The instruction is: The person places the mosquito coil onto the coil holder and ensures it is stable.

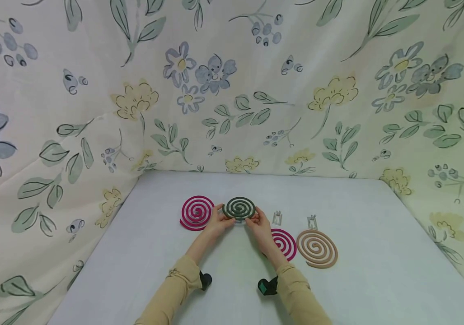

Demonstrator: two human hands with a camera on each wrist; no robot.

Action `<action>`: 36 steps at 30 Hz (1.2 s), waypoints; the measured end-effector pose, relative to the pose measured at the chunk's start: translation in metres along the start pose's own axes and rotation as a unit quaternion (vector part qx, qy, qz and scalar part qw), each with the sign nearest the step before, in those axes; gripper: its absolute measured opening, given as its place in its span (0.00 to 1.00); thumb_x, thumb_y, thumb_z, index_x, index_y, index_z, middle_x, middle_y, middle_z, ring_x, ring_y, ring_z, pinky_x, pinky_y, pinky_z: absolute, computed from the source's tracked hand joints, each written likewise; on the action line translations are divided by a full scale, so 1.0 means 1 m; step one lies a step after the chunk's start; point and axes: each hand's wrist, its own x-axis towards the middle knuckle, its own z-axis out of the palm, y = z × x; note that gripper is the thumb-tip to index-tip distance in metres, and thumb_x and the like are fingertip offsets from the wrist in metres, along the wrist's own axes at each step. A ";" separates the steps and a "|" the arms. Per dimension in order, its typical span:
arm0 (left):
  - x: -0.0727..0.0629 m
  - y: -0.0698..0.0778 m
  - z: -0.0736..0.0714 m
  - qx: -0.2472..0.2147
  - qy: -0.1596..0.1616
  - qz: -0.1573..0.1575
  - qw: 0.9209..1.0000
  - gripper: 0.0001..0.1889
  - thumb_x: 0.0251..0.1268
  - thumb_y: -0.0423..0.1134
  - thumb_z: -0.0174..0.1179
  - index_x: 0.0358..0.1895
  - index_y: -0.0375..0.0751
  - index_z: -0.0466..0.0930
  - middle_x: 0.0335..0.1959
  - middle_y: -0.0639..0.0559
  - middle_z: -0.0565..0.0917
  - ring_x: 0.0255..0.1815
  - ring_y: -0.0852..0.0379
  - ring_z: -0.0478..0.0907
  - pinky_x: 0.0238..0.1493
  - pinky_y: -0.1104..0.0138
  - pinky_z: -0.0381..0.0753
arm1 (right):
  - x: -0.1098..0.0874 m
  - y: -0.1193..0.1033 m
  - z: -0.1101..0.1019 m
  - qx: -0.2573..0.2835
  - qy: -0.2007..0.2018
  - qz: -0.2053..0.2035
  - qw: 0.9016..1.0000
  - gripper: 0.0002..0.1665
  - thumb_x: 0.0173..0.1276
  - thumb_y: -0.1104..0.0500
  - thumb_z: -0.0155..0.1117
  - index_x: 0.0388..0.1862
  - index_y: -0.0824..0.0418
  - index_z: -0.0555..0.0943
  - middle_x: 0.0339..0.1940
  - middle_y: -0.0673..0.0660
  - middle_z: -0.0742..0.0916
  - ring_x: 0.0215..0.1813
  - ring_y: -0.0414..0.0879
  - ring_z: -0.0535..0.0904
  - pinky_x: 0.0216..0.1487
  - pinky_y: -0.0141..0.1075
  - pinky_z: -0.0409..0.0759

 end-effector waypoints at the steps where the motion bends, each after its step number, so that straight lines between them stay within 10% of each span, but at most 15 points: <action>1: 0.001 -0.002 0.000 0.005 0.001 0.003 1.000 0.38 0.62 0.25 0.57 0.69 0.26 0.42 0.37 0.38 0.82 0.31 0.68 0.75 0.38 0.75 0.74 | 0.000 0.001 0.000 0.001 0.000 0.002 1.000 0.37 0.65 0.68 0.59 0.70 0.74 0.57 0.40 0.57 0.73 0.37 0.37 0.68 0.35 0.20 0.69; 36: 0.015 -0.020 -0.003 -0.003 0.007 -0.003 1.000 0.38 0.60 0.25 0.59 0.69 0.29 0.46 0.33 0.45 0.81 0.31 0.65 0.72 0.36 0.75 0.73 | -0.017 -0.027 0.000 0.017 -0.001 0.021 1.000 0.36 0.65 0.71 0.57 0.69 0.78 0.56 0.38 0.56 0.73 0.37 0.37 0.68 0.34 0.20 0.69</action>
